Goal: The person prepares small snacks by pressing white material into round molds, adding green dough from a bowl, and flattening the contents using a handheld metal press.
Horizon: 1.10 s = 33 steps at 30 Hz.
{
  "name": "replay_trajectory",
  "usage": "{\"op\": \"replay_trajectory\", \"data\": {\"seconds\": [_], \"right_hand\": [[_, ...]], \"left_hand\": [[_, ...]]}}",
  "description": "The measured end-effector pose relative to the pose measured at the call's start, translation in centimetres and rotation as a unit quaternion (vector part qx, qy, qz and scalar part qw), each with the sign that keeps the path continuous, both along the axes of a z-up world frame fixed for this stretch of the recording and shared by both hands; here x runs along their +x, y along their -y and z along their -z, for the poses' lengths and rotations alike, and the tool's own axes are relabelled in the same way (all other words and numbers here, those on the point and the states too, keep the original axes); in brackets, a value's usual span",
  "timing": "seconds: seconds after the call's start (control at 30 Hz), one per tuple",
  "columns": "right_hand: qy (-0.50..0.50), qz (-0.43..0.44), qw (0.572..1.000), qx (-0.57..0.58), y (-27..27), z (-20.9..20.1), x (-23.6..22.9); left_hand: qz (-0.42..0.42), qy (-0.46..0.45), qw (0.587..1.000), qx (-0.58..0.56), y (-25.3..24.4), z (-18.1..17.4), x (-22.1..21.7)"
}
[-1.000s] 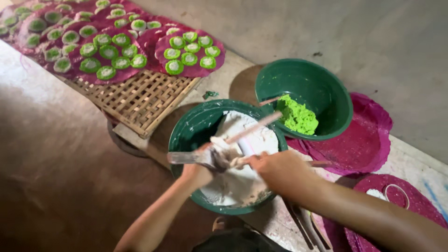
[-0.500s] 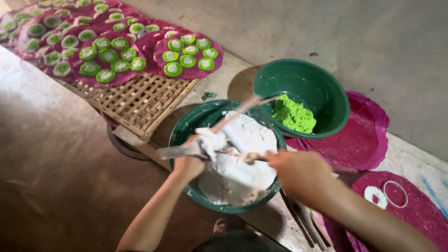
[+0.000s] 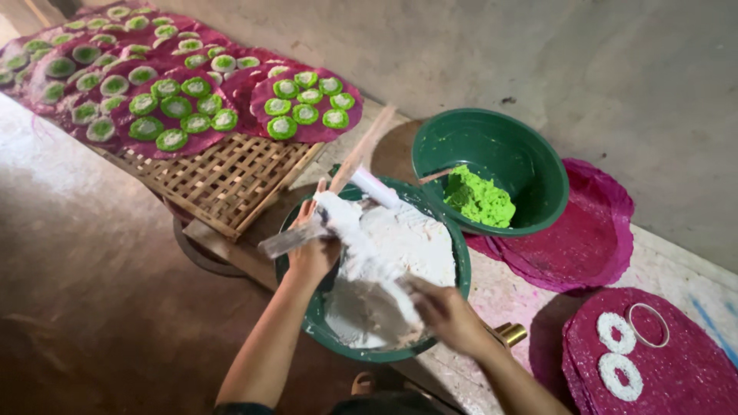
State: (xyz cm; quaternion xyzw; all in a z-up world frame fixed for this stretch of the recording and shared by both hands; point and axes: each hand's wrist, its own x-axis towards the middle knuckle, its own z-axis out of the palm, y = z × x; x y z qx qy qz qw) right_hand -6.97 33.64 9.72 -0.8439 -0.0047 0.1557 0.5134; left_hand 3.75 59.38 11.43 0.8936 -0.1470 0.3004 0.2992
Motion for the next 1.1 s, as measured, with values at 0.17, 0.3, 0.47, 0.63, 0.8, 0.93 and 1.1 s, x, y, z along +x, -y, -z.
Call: {"op": "replay_trajectory", "data": {"seconds": [0.17,0.3,0.47,0.63,0.8,0.93,1.1], "right_hand": [[0.051,0.055,0.991,0.109,0.5,2.1,3.1],[0.167,-0.004,0.986,0.013,-1.4,3.9,2.5],[0.083,-0.064,0.993,-0.050,1.9,-0.3,2.9],[0.096,-0.231,0.934,-0.253,4.8,-9.8,7.9],[0.150,-0.319,0.760,-0.547,-2.8,-11.1,7.8],[0.358,-0.378,0.648,-0.555,-4.5,-10.3,3.5],[0.216,-0.318,0.740,-0.552,-0.1,-15.3,1.6]], "left_hand": [[0.024,-0.007,0.998,0.066,1.7,0.7,0.2],[0.024,-0.047,0.998,0.048,1.6,2.5,1.7],[-0.025,-0.048,0.992,0.115,-0.8,3.7,2.1],[0.051,-0.065,0.987,0.139,-0.8,3.5,0.8],[0.154,-0.153,0.975,0.042,2.1,5.3,-1.0],[0.223,-0.221,0.946,-0.085,0.9,6.7,-2.2],[0.153,-0.284,0.942,-0.089,-1.6,4.7,-1.4]]}}
